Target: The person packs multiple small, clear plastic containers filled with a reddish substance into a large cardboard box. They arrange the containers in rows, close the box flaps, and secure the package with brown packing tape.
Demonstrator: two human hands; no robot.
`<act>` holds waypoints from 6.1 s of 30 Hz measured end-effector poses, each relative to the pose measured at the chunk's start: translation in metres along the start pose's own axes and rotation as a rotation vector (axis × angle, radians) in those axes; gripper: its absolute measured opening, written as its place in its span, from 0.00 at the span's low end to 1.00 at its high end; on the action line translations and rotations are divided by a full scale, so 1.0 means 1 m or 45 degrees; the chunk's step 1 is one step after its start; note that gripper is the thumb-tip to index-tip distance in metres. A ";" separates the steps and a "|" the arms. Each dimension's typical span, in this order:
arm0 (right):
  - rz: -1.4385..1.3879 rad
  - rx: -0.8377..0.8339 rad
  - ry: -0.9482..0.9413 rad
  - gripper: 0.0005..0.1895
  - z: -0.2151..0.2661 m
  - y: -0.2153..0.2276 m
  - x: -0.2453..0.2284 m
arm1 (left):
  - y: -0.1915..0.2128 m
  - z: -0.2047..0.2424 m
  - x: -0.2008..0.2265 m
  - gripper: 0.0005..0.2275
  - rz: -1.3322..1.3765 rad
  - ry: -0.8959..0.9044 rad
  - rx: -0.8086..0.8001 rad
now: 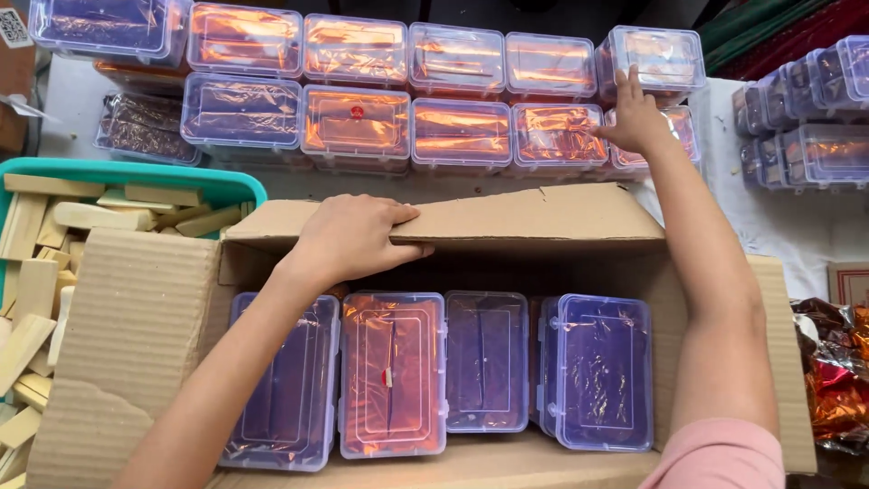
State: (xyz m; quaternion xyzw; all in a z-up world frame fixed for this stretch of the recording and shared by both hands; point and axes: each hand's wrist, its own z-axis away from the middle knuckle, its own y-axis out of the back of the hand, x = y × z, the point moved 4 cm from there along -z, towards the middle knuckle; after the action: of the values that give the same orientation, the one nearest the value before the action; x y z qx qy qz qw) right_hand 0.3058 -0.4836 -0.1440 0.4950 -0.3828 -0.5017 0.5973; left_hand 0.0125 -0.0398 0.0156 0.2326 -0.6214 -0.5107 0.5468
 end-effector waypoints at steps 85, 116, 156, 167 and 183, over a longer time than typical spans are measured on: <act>-0.064 0.218 0.017 0.31 0.042 0.049 -0.015 | 0.004 -0.002 -0.004 0.28 -0.017 0.055 0.001; -1.194 -0.707 -0.948 0.25 -0.006 -0.137 0.143 | 0.006 -0.003 0.000 0.28 -0.022 0.048 0.008; 0.101 0.635 0.421 0.19 0.069 0.099 -0.068 | 0.006 -0.004 -0.002 0.28 -0.014 0.032 0.025; 0.418 0.311 0.418 0.51 0.064 0.061 -0.096 | 0.003 -0.004 -0.005 0.28 -0.017 0.030 0.025; 0.820 0.145 0.673 0.39 0.041 0.001 -0.042 | 0.003 -0.003 -0.003 0.27 -0.021 -0.018 0.090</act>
State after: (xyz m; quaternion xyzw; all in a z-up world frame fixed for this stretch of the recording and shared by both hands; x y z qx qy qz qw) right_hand 0.2581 -0.4510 -0.1323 0.4940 -0.3785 -0.1231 0.7730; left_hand 0.0171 -0.0375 0.0171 0.2534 -0.6410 -0.4946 0.5294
